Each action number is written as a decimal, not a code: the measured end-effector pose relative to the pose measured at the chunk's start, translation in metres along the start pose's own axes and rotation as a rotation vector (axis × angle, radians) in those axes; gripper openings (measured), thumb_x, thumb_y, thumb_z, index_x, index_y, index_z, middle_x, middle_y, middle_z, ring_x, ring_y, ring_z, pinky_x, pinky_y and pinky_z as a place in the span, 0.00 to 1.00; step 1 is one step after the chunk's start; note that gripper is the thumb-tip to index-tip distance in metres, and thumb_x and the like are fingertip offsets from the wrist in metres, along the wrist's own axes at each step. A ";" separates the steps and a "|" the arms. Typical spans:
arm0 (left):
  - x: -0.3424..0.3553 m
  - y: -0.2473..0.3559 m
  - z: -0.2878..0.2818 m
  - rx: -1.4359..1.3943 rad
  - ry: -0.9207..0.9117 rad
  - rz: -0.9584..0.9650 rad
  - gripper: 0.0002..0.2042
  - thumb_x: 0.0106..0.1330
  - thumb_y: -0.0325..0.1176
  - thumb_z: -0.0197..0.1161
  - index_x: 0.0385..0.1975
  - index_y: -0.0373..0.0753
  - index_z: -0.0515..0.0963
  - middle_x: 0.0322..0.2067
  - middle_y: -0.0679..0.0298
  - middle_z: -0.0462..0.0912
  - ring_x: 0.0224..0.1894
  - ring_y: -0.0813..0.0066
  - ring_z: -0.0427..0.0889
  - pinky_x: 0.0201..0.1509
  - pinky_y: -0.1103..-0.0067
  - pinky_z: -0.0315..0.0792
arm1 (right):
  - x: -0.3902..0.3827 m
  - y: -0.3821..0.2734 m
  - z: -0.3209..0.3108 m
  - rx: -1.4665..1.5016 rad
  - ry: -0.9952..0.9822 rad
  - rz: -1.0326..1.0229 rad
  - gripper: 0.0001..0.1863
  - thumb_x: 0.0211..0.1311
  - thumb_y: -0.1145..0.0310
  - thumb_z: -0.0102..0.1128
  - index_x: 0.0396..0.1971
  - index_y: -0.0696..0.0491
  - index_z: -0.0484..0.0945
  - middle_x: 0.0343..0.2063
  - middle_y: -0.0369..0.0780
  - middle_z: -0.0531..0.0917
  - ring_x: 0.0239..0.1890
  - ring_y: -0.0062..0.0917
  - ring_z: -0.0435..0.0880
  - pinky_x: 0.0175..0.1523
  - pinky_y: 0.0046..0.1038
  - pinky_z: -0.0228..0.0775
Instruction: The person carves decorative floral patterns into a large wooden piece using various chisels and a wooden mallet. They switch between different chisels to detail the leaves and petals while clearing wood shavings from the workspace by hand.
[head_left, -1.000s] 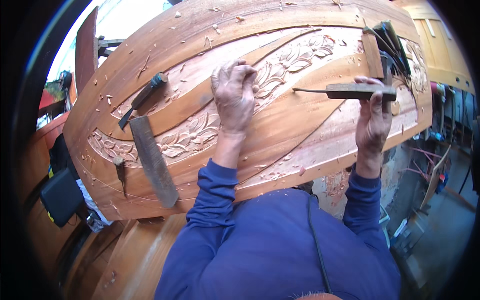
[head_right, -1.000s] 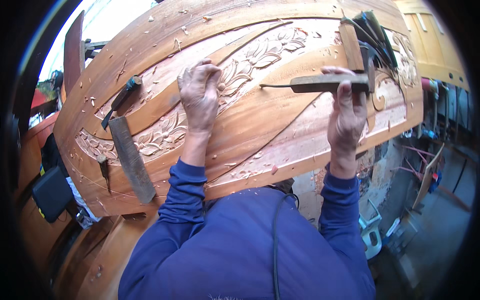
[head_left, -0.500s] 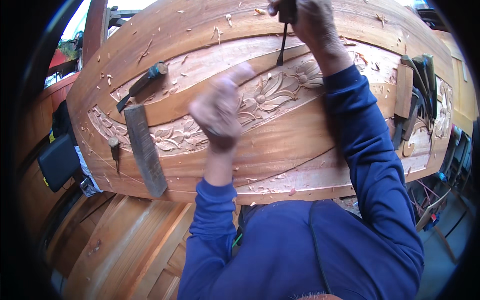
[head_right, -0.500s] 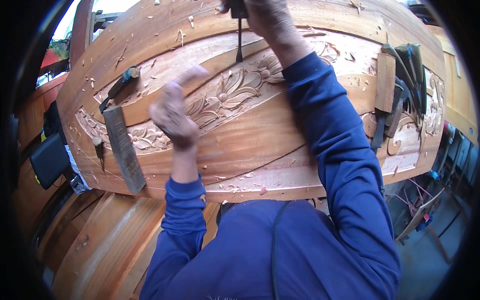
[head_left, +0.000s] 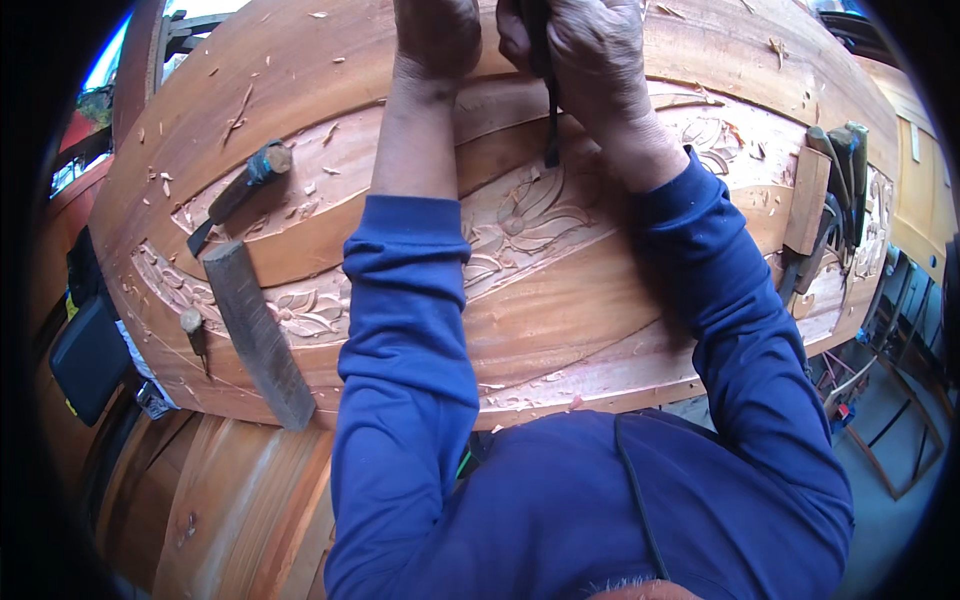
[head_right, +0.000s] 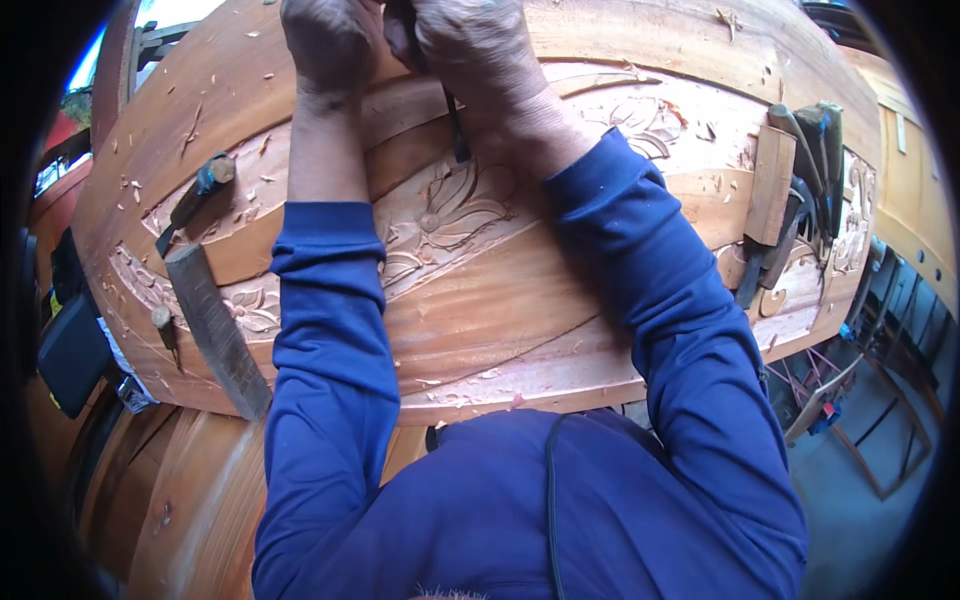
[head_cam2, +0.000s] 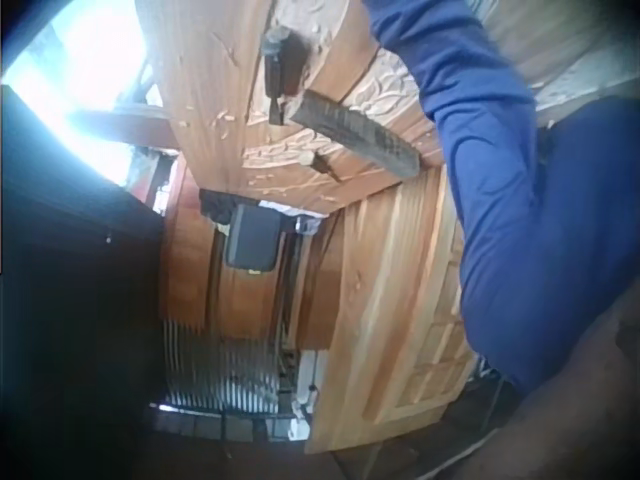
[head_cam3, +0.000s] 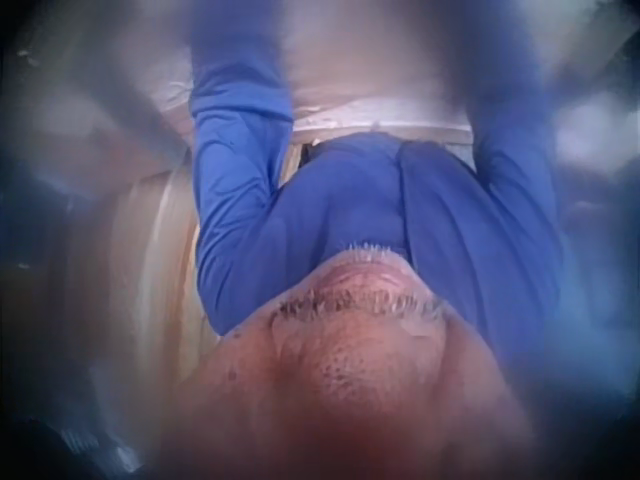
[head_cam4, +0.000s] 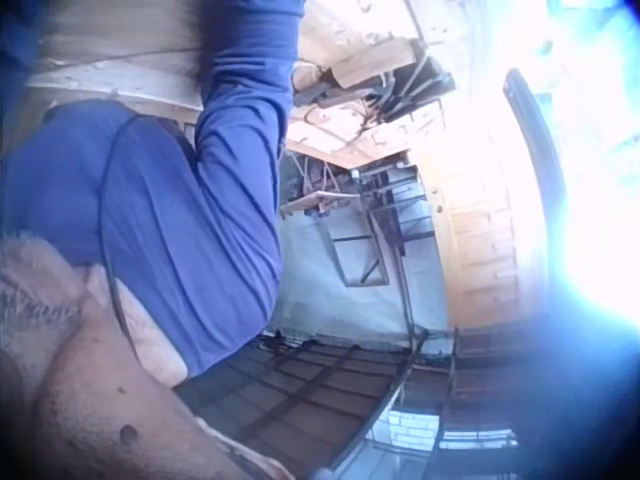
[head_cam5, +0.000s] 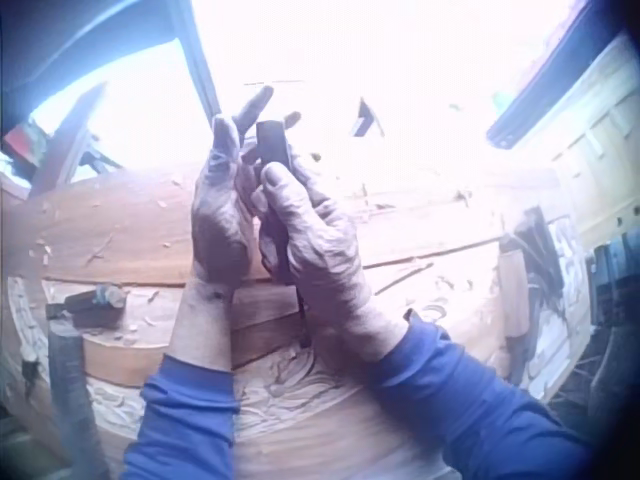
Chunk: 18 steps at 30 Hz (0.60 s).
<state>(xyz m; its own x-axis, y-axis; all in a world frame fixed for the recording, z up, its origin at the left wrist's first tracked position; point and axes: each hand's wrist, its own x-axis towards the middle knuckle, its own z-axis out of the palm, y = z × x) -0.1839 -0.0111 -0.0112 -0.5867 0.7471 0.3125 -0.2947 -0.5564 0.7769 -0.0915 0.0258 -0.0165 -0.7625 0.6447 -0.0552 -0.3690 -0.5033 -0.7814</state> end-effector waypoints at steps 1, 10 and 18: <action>0.001 -0.006 -0.004 -0.030 0.023 0.031 0.32 0.82 0.57 0.43 0.68 0.32 0.67 0.56 0.46 0.79 0.57 0.62 0.81 0.62 0.71 0.77 | -0.002 0.002 0.004 -0.045 0.064 0.048 0.12 0.80 0.64 0.54 0.56 0.50 0.80 0.23 0.26 0.77 0.14 0.07 0.65 0.17 0.15 0.54; 0.010 -0.003 -0.040 0.191 0.091 0.115 0.21 0.79 0.45 0.50 0.45 0.31 0.80 0.41 0.50 0.87 0.40 0.65 0.88 0.46 0.74 0.81 | -0.009 0.001 0.017 -0.125 -0.053 0.121 0.15 0.80 0.62 0.55 0.59 0.49 0.79 0.21 0.27 0.76 0.13 0.10 0.69 0.17 0.16 0.57; 0.003 -0.001 -0.039 -0.304 -0.174 0.169 0.35 0.81 0.58 0.40 0.72 0.31 0.60 0.60 0.42 0.77 0.56 0.56 0.83 0.59 0.68 0.77 | 0.012 -0.021 -0.014 -0.162 0.081 -0.001 0.17 0.80 0.51 0.53 0.40 0.51 0.76 0.18 0.30 0.73 0.13 0.13 0.68 0.17 0.19 0.61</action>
<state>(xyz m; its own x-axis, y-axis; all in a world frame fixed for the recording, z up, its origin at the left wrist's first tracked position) -0.2147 -0.0224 -0.0320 -0.5172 0.6718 0.5303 -0.4301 -0.7397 0.5176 -0.0852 0.0518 -0.0089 -0.7144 0.6926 -0.0997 -0.2741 -0.4080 -0.8709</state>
